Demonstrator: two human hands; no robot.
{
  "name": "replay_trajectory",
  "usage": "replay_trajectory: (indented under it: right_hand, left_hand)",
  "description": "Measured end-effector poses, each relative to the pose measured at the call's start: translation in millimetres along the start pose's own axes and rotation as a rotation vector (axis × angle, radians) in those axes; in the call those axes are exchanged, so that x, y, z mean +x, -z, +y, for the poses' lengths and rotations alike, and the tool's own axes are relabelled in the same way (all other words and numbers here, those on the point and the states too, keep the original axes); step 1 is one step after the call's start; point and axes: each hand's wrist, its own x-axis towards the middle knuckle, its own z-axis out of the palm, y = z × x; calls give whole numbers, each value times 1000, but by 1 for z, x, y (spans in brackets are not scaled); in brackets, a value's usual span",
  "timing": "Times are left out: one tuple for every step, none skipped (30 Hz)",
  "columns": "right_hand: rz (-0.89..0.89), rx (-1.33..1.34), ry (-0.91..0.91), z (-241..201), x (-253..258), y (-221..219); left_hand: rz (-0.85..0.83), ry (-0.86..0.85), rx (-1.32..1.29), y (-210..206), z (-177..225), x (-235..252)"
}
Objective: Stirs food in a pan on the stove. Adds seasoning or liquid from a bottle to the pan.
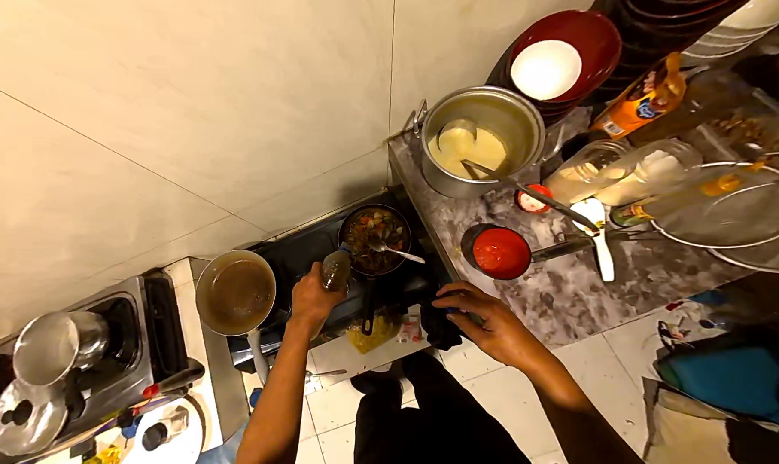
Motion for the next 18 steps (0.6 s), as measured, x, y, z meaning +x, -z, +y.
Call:
replay_trajectory:
  right_hand:
    - [-2,4,0,1,-1,0]
    - [-5,7,-2,2,-1,0]
    - [-5,6,-4,2,-2,0]
    - [-8,7,-6,3,-2,0]
    - [-10,9,-5,4,-3,0]
    - [-12,12,-4,5,-3,0]
    - [-17,15,-5,5,-4,0]
    - [-19,17,-8,6,-5,0]
    - [-19,15,-8,6,-5,0]
    - [-18,17,-6,7,-6,0]
    - [-19,19,-5,7,-7,0]
    - [-18,22,-3,8,-7,0]
    - [-16,24,1,9,-7,-1]
    - [-17,26,5,9,-7,-2]
    - [-17,25,8,10,-6,-2]
    - [-21,26,12,10,-6,-3]
    - [-28,25,13,11,-5,-3]
    - [-36,19,13,11,-5,-4]
  left_hand:
    - [-2,3,3,0,1,1]
    - [-5,8,5,0,3,2]
    - [-6,13,7,1,4,3]
    - [-5,13,9,1,5,4]
    - [-5,12,9,1,6,4]
    - [-6,11,12,1,6,5]
    - [-9,10,15,1,7,5]
    - [-12,9,18,0,7,6]
    - [-16,12,21,0,7,6]
    - [-17,15,25,0,7,6]
    - [-20,20,33,0,7,6]
    - [-22,22,42,0,8,6]
    - [-25,24,49,0,8,6]
    - [-28,27,56,0,8,5]
    - [-32,30,60,0,9,5]
    - [-37,33,59,0,9,4]
    - [-36,31,59,1,9,3]
    - [-35,30,62,0,9,3]
